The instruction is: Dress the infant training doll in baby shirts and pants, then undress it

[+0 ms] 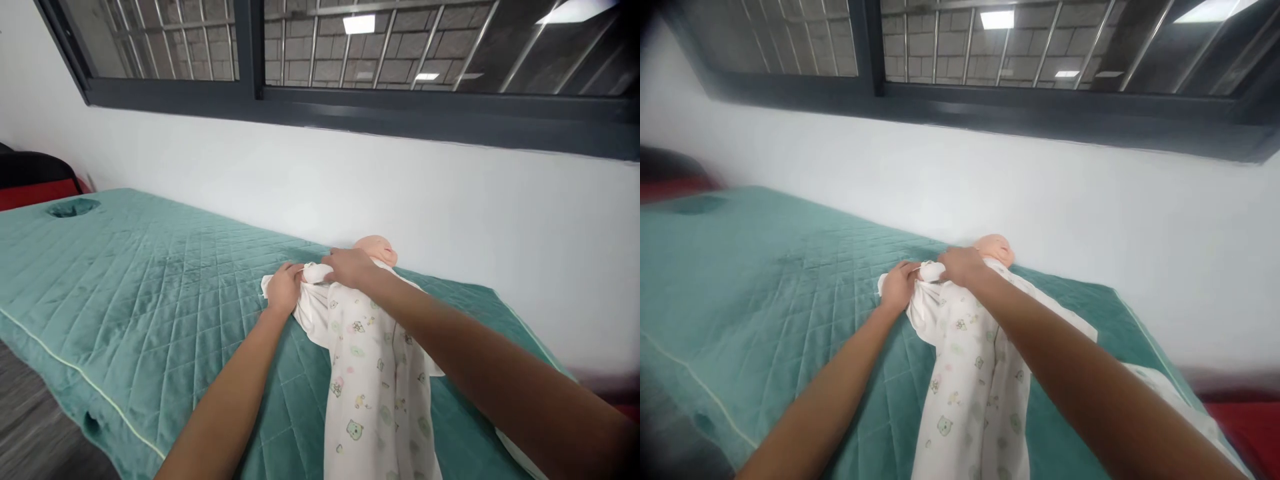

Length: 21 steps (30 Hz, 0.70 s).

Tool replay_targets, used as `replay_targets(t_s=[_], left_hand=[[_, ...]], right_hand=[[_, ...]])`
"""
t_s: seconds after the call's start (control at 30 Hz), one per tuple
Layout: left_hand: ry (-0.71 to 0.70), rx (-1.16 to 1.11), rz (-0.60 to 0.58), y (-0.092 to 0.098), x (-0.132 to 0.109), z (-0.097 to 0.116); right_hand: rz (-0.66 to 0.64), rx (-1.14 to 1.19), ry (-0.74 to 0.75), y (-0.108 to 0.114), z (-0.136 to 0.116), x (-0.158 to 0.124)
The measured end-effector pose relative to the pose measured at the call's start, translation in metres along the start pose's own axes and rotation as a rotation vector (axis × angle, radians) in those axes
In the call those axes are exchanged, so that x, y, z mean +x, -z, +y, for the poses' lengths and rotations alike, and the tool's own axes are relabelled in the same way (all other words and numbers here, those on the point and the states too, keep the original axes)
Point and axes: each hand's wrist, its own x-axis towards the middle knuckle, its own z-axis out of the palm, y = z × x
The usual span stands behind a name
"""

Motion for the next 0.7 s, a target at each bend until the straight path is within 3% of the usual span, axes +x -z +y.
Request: replay_targets(t_s=[0.23, 0.4, 0.5, 0.6, 0.7], left_hand=[[0.094, 0.027, 0.018, -0.002, -0.002, -0.004], [0.126, 0.055, 0.140, -0.003, -0.006, 0.001], [0.034, 0.150, 0.199, -0.003, -0.008, 0.006], [-0.128, 0.244, 0.120, -0.004, -0.009, 0.012], [-0.208, 0.279, 0.038, -0.005, -0.011, 0.015]], right_hand=[[0.076, -0.004, -0.070, 0.009, 0.021, -0.023], [0.103, 0.065, -0.072, -0.006, 0.012, -0.013], [0.103, 0.114, -0.064, -0.017, 0.000, 0.000], [0.123, 0.158, -0.058, -0.023, -0.008, 0.004], [0.177, 0.208, -0.066, -0.023, -0.004, -0.012]])
